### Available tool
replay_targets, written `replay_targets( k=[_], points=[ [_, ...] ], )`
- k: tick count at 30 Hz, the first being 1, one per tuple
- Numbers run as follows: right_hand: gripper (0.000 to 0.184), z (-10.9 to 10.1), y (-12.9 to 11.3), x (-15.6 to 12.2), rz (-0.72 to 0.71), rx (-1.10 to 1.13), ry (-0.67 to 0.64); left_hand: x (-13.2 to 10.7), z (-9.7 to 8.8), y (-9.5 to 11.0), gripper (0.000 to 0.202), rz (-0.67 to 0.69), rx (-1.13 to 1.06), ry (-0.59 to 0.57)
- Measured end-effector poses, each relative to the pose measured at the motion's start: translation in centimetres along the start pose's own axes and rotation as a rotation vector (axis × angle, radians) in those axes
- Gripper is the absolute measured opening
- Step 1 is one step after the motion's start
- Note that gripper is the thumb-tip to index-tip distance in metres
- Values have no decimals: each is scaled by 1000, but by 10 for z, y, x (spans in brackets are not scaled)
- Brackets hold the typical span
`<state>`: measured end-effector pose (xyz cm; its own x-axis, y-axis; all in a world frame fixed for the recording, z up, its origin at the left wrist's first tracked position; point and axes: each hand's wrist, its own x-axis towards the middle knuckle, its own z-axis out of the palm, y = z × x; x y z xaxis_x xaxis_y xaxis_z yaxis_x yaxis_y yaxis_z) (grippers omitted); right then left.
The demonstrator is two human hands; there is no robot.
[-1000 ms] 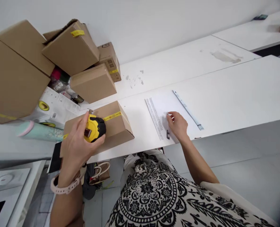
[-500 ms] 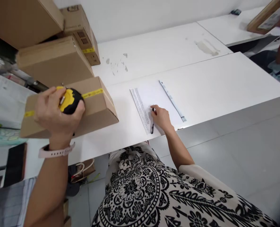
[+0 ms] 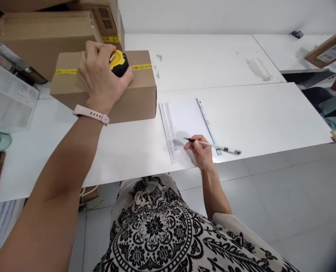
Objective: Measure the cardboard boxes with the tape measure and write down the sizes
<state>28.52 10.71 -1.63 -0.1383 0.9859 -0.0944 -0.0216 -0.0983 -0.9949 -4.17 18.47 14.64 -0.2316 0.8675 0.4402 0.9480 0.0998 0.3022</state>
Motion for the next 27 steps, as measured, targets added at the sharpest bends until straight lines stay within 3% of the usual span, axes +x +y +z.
replay_targets(
  k=[3,8,11,13,14,16,18,21,24,27],
  points=[
    [43,13,11,5,0,-48,43,10,6,6,70,-48,36,-19],
    [42,25,13,3,-16,-65,-28,22,4,4,69,-99,58,-89],
    [50,25,11,3,-40,-177,-43,11,2,1,75,36,74,-7],
    [48,24,13,4,-54,-276,-51,-16,8,9,85,195,22,57],
    [46,24,14,5,-66,-299,-47,-37,14,16,80,239,-30,81],
    [42,23,19,7,-98,-278,-11,-92,33,34,45,309,-145,68],
    [39,22,23,7,-130,-196,20,-157,55,49,25,430,-175,12],
    [37,20,29,2,-140,-46,8,-241,82,58,26,614,-186,-69],
    [38,18,33,-10,-117,20,5,-280,95,58,40,674,-142,-127],
    [31,16,35,-22,-100,-30,54,-284,101,57,40,650,-102,-160]
  ],
)
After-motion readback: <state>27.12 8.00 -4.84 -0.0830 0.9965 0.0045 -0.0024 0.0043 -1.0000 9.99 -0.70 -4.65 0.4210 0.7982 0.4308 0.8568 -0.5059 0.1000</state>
